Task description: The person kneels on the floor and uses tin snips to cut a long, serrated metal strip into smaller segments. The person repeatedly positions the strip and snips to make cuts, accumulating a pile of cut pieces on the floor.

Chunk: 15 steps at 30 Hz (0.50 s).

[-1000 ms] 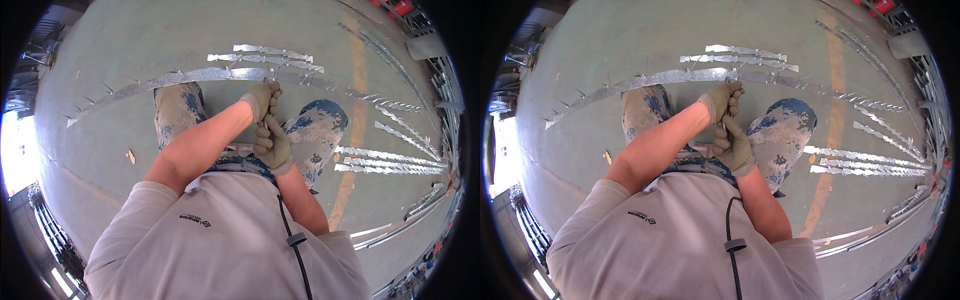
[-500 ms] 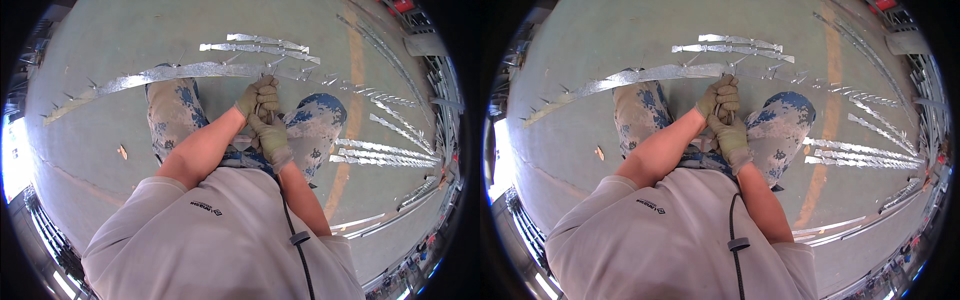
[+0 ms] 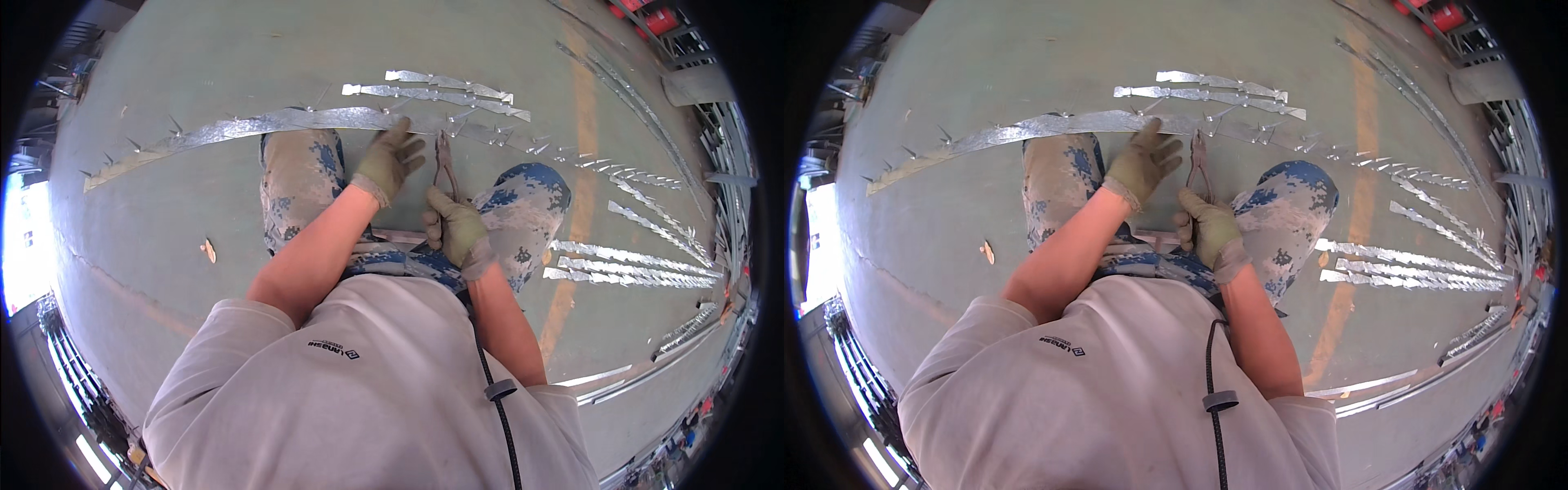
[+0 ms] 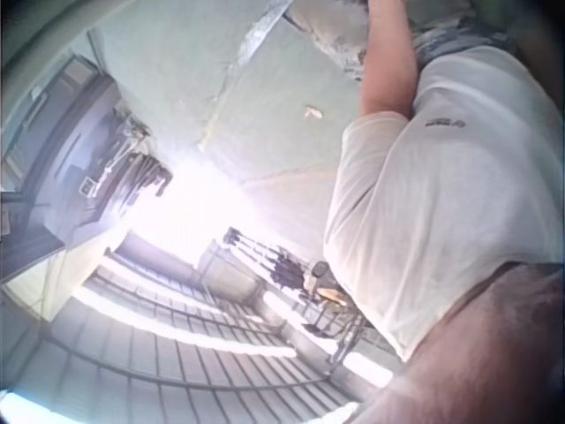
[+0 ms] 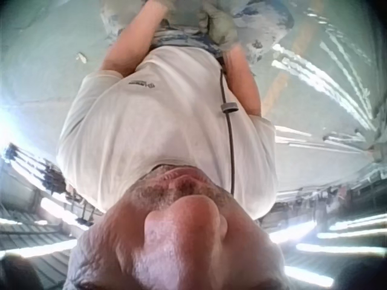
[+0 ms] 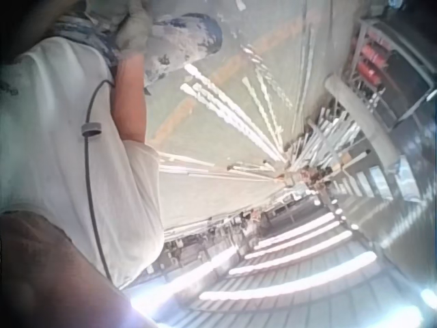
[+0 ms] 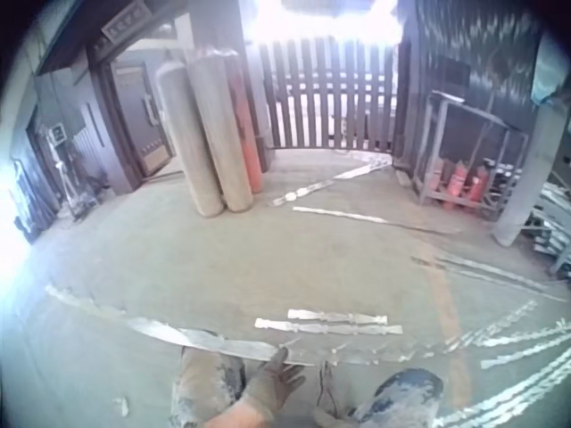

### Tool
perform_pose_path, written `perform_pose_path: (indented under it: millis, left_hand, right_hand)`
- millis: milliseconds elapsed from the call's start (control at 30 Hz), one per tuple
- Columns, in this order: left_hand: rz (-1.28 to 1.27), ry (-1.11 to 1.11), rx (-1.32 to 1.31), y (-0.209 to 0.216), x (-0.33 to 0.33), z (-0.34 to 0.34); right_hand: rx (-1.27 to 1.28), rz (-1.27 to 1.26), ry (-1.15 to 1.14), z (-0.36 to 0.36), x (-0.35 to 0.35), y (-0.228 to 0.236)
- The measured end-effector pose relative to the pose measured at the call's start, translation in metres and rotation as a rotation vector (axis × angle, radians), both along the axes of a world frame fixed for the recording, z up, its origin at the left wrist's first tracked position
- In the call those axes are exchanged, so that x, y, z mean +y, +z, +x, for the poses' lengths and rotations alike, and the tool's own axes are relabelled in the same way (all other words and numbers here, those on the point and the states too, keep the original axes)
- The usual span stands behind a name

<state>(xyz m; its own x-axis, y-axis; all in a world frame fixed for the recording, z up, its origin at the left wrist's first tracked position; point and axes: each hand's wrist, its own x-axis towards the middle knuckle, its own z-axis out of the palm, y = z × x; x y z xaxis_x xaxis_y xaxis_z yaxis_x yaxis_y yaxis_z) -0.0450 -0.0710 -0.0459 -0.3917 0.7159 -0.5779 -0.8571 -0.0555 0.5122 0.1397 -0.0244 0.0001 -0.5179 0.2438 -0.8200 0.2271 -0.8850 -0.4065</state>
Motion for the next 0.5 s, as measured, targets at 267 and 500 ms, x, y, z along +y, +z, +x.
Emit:
perform_pose_path:
  millis: [267,500]
  left_hand:
    - [0.044,0.305,0.093,0.048,-0.007,-0.041]
    - [0.113,0.278,0.05,0.036,0.009,-0.024]
  right_hand:
    - [0.211,-0.161,-0.009,0.01,0.006,-0.015]
    - [0.252,-0.035,-0.125,0.026,0.02,0.001]
